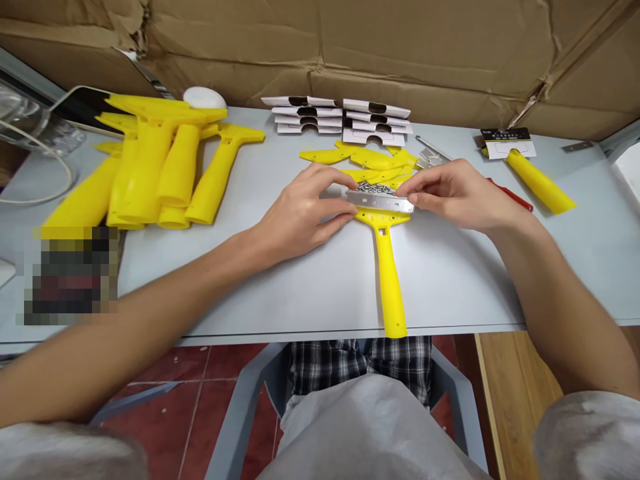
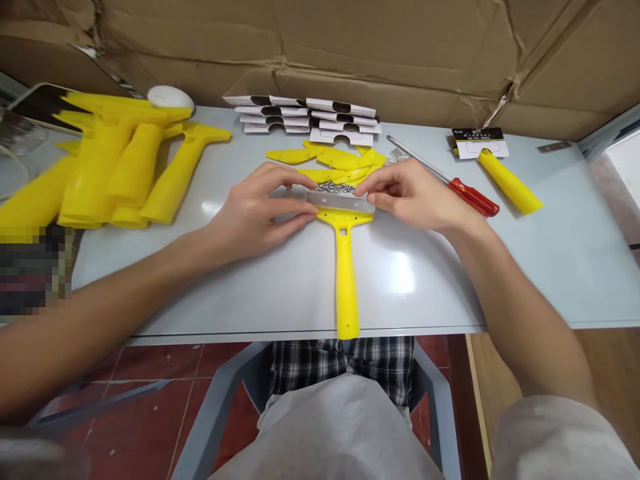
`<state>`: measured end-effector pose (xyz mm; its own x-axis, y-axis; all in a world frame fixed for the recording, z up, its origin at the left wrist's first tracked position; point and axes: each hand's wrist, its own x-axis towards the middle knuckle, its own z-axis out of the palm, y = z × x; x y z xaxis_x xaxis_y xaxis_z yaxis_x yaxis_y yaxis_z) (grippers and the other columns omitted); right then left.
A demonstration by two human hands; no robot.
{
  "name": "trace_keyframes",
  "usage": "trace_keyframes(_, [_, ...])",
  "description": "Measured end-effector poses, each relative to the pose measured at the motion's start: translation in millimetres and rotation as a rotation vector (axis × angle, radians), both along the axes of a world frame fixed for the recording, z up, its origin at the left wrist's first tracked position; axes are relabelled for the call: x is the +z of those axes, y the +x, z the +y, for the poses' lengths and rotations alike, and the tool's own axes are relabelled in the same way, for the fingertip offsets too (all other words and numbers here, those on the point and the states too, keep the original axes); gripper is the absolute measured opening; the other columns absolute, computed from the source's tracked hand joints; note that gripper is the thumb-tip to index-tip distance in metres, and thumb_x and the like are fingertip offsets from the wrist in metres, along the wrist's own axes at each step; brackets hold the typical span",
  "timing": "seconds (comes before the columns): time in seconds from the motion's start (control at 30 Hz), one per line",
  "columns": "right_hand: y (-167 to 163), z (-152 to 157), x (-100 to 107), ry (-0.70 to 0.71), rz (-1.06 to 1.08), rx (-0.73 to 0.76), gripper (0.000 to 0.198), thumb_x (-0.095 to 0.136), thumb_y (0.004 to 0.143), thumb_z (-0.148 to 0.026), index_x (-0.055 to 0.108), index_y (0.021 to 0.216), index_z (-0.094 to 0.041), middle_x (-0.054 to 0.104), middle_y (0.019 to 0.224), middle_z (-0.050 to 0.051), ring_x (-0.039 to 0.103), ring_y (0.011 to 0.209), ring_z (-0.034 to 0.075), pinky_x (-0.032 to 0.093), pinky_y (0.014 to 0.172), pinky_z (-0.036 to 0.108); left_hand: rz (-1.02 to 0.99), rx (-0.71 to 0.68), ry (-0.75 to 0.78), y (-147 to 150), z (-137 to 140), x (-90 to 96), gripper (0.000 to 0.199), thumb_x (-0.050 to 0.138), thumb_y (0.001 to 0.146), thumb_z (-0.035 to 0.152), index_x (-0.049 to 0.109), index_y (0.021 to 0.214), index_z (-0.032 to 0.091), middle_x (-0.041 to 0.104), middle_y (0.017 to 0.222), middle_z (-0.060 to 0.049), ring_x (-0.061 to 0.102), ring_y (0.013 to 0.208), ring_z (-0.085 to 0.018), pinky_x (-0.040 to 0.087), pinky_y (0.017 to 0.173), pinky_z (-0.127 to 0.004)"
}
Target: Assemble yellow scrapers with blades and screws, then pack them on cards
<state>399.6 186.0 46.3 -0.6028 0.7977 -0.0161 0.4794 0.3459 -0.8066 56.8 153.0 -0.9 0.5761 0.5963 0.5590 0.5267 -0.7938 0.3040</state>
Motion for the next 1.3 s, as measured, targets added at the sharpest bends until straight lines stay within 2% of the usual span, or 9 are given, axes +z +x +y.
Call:
trace_keyframes(0.07, [0.6, 0.9, -1.8, -0.001, -0.004, -0.012, 0.047, 0.082, 0.107, -0.062, 0.092, 0.130, -0.022, 0.084, 0.123, 0.010, 0.079, 0.110, 0.020, 0.069, 0.092, 0.033, 0.009, 0.005, 0.007, -0.1, 0.0, 0.3, 0.015, 0.077, 0.113, 0.027, 0.092, 0.110, 0.029, 0.087, 0.143, -0.009, 0.080, 0.133, -0.032, 0.068, 0.116, -0.059])
trace_keyframes(0.13, [0.2, 1.6, -3.8, 0.009, -0.027, -0.020, 0.045, 0.082, 0.107, -0.061, 0.092, 0.128, -0.022, 0.084, 0.117, 0.009, 0.078, 0.103, 0.019, 0.068, 0.087, 0.033, 0.016, 0.003, 0.014, -0.5, 0.3, 0.3, 0.015, 0.078, 0.113, 0.027, 0.092, 0.111, 0.030, 0.087, 0.143, -0.009, 0.081, 0.133, -0.032, 0.068, 0.116, -0.059])
trace_keyframes(0.27, [-1.9, 1.4, -5.3, 0.012, -0.074, -0.023, 0.040, 0.080, 0.105, -0.052, 0.093, 0.124, -0.020, 0.082, 0.105, 0.008, 0.071, 0.087, 0.013, 0.057, 0.075, 0.027, 0.018, 0.003, -0.026, -1.6, 1.2, -0.9, 0.011, 0.082, 0.112, 0.028, 0.092, 0.113, 0.032, 0.086, 0.142, -0.009, 0.080, 0.136, -0.034, 0.067, 0.119, -0.062])
trace_keyframes(0.37, [-2.9, 0.0, -4.6, 0.029, -0.113, 0.002, 0.041, 0.078, 0.104, -0.050, 0.094, 0.123, -0.017, 0.081, 0.101, 0.007, 0.067, 0.082, 0.011, 0.051, 0.073, 0.025, 0.015, -0.003, -0.041, -1.6, 1.1, -1.5, 0.011, 0.081, 0.112, 0.030, 0.092, 0.112, 0.031, 0.086, 0.141, -0.010, 0.080, 0.136, -0.035, 0.067, 0.118, -0.063])
trace_keyframes(0.63, [-5.4, -2.7, -1.1, 0.035, -0.121, 0.012, 0.039, 0.081, 0.101, -0.049, 0.092, 0.121, -0.018, 0.083, 0.109, 0.007, 0.072, 0.087, 0.013, 0.056, 0.077, 0.026, 0.036, 0.006, -0.029, -0.8, -0.1, -0.2, 0.015, 0.078, 0.113, 0.029, 0.093, 0.113, 0.031, 0.087, 0.141, -0.009, 0.080, 0.136, -0.035, 0.068, 0.118, -0.062])
trace_keyframes(0.93, [-5.8, -2.4, 0.6, 0.053, -0.135, 0.033, 0.053, 0.087, 0.101, -0.067, 0.091, 0.128, -0.021, 0.082, 0.107, 0.008, 0.071, 0.088, 0.014, 0.057, 0.076, 0.028, 0.032, -0.002, -0.020, -0.5, 0.1, -3.4, 0.015, 0.075, 0.113, 0.029, 0.091, 0.113, 0.030, 0.088, 0.137, -0.009, 0.081, 0.130, -0.033, 0.067, 0.115, -0.058])
trace_keyframes(1.3, [-5.7, -2.6, -1.1, 0.061, -0.145, 0.017, 0.054, 0.090, 0.099, -0.065, 0.090, 0.129, -0.021, 0.082, 0.114, 0.009, 0.067, 0.087, 0.012, 0.055, 0.076, 0.029, 0.030, 0.022, -0.038, 1.2, -1.1, -4.2, 0.017, 0.073, 0.112, 0.030, 0.086, 0.122, 0.027, 0.086, 0.132, -0.010, 0.078, 0.125, -0.032, 0.063, 0.113, -0.054])
